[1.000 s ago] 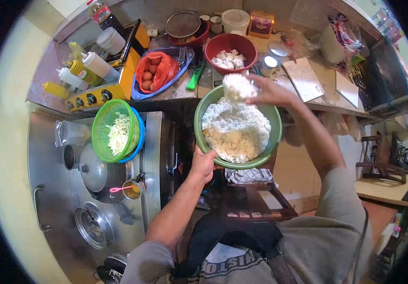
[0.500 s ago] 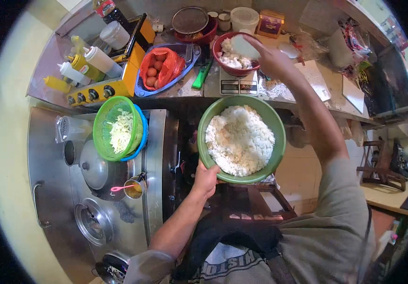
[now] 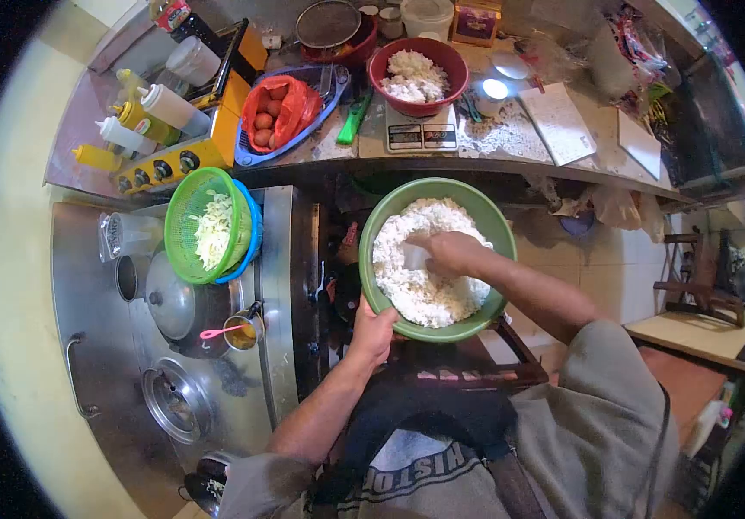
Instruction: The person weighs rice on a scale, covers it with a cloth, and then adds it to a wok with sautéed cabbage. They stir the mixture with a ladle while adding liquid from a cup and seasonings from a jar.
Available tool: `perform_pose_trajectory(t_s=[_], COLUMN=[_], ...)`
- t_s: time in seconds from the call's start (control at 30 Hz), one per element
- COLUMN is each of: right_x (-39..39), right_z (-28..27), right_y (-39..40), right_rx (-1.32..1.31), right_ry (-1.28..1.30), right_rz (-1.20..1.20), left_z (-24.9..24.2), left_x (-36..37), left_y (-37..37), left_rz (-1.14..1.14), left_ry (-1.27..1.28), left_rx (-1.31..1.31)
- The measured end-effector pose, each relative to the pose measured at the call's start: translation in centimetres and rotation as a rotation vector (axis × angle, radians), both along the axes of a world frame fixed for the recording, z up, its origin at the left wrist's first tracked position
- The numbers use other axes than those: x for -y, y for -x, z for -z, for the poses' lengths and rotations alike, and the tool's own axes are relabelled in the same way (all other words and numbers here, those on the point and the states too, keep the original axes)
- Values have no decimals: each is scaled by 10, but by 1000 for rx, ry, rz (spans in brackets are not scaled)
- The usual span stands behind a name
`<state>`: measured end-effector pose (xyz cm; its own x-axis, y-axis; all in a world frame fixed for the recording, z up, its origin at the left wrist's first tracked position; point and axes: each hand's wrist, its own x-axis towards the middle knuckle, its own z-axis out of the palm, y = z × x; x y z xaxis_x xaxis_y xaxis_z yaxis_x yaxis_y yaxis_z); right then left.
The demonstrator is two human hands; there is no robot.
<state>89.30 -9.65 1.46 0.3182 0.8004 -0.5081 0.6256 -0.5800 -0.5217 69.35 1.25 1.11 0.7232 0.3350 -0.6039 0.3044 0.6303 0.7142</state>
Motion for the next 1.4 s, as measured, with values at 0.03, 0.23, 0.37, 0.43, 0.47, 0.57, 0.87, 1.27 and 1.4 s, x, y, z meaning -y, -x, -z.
perform_pose_trajectory(t_s=[0.03, 0.23, 0.37, 0.43, 0.47, 0.57, 0.87, 1.27, 1.4], right_x=[3, 15, 19, 24, 27, 34, 22, 7, 17], right_z=[9, 45, 41, 36, 35, 21, -55, 6, 13], right_y=[0, 0, -7, -13, -17, -28, -48, 8, -12], right_rx=[-38, -308, -276, -504, -484, -488, 215, -45, -39], right_ry=[-53, -184, -334, -377, -346, -293, 76, -90, -290], right_rz=[7, 81, 93, 240, 217, 219, -65, 45, 133], left_z=[-6, 4, -10, -5, -11, -13, -8, -3, 5], left_x=[2, 5, 3, 2, 0, 0, -1, 6, 3], left_y=[-3, -2, -8, -13, -15, -22, -39, -32, -29], left_rz=[-9, 12, 29, -4, 2, -9, -29, 26, 1], left_ry=[26, -44, -44, -44, -27, -24, -20, -103, -15], left_rx=[-16, -44, -60, 6, 3, 2, 59, 11, -23])
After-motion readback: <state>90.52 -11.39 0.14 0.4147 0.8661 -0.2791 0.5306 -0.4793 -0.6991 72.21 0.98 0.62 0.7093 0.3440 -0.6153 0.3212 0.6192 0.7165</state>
